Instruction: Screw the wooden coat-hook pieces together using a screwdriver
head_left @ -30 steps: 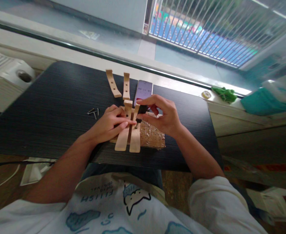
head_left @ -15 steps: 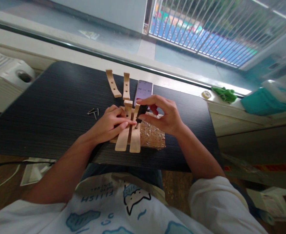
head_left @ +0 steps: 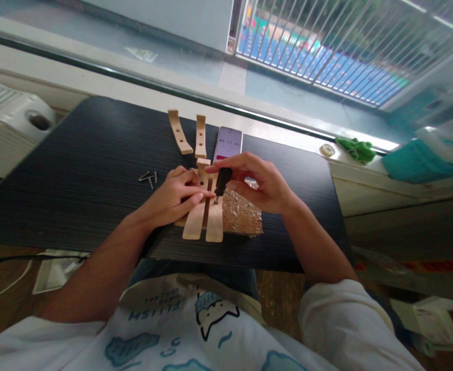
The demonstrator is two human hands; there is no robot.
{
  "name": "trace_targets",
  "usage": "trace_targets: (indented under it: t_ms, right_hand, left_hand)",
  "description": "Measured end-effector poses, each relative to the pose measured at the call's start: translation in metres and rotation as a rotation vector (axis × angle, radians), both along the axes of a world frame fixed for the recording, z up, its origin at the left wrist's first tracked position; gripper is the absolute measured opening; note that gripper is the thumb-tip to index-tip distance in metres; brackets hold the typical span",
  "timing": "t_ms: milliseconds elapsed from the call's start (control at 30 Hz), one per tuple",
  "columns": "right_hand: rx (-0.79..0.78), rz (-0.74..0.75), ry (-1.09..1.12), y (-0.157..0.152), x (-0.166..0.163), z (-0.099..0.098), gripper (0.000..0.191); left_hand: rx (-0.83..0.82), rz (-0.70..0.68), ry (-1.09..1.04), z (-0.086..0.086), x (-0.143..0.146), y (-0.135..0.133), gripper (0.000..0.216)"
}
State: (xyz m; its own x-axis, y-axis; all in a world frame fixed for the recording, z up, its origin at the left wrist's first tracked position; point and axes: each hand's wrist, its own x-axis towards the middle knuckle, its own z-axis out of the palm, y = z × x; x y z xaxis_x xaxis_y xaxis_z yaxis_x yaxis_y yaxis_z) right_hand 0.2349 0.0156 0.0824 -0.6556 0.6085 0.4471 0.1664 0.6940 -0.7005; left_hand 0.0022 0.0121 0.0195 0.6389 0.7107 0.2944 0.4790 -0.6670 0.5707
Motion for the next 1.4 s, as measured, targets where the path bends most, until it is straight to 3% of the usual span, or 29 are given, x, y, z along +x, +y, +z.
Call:
trace_targets:
  t_ms: [200, 633, 800, 1133, 1400]
  right_hand:
    - [-0.091, 0.058, 0.063, 0.002, -0.001, -0.009, 0.030]
    - [-0.059, 0.084, 0.026, 0.003, 0.000, -0.002, 0.029]
    - [-0.051, 0.059, 0.020, 0.004, 0.001, -0.001, 0.028]
    - [0.125, -0.027, -0.020, 0.003, -0.001, 0.003, 0.028]
    - [0.076, -0.064, 0.074, 0.002, -0.003, 0.003, 0.024]
  left_hand:
    - [0.024, 0.000, 0.011, -0.001, -0.001, 0.000, 0.040]
    - [-0.018, -0.002, 0.012, 0.001, 0.000, 0.000, 0.040]
    - [-0.034, 0.014, 0.018, 0.002, 0.000, -0.001, 0.041]
    - [-0.030, 0.016, 0.018, 0.001, 0.000, 0.000, 0.041]
    - [-0.019, 0.010, 0.011, 0.001, 0.000, 0.001, 0.040]
